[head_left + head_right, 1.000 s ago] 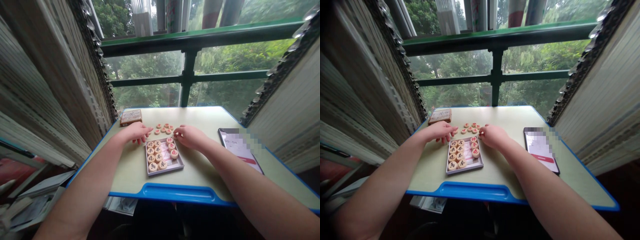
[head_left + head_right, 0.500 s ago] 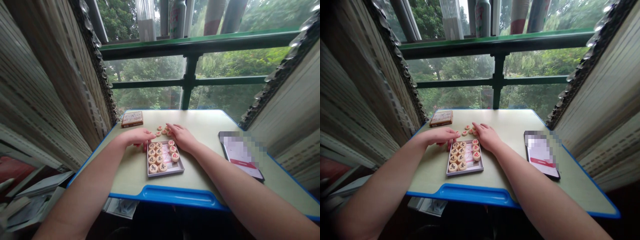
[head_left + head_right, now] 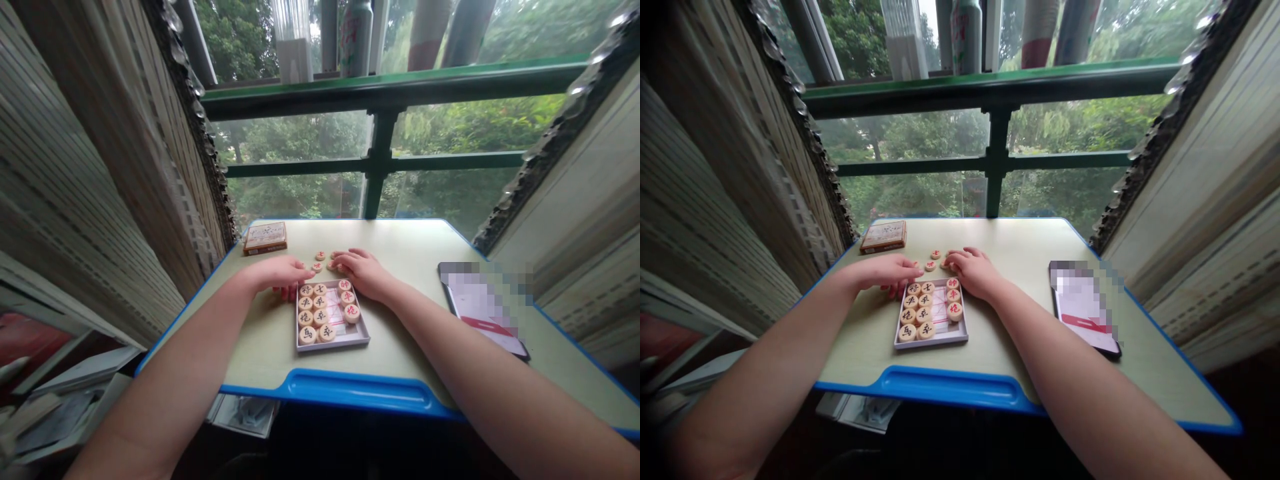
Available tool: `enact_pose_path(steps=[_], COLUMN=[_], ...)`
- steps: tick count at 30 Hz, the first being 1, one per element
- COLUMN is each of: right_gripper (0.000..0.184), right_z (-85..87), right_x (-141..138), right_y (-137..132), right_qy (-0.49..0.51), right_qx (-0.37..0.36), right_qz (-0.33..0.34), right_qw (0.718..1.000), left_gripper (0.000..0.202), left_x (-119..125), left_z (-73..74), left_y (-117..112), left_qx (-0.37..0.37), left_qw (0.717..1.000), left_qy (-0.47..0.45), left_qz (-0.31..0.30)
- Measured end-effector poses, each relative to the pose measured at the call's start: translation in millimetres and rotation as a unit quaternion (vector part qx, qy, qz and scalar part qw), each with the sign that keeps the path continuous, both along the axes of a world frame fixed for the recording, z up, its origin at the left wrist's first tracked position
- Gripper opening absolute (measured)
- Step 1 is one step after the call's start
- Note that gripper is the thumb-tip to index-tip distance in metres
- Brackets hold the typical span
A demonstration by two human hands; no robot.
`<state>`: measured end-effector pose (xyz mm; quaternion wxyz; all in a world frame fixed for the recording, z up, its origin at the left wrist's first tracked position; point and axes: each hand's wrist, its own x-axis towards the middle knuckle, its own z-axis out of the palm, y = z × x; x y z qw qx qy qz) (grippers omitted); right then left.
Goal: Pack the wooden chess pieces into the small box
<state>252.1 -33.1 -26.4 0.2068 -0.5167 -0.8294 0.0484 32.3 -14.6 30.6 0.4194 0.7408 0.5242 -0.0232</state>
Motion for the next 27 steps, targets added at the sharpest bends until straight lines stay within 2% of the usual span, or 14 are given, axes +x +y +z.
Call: enact_pose_path(steps=[5,11,16,21,27], right_gripper=[0.03,0.03,0.033,0.034,0.023], right_z=[3.4,5.6,5.2,7.1,10.0], right_x=[-1,2,3,2,5], right_y=[-2,-2,0,1,2], right_qy=[-0.001,0.007,-0.003,-0.006,0.041], right_qx=[0.022,0.028,0.033,0.005,-0.001], right_qz=[-0.007,-0.081,-0.134,-0.116,-0.181], right_qw=[1.0,0.996,0.99,0.993,0.983], left_gripper=[0.044,0.039,0.042,0.041,0.035], left_x=[-6,-7,-6,-9,-24], left_z=[-2.1,-2.3,-0.3,-1.1,-0.8], left_y=[5,4,4,8,16], left_qx=[0.0,0.015,-0.007,-0.028,0.013], left_qw=[0.999,0.999,0.999,0.999,0.998], left_qy=[-0.002,-0.008,-0.015,-0.029,0.06], left_qz=[-0.037,-0.05,-0.03,-0.034,0.0])
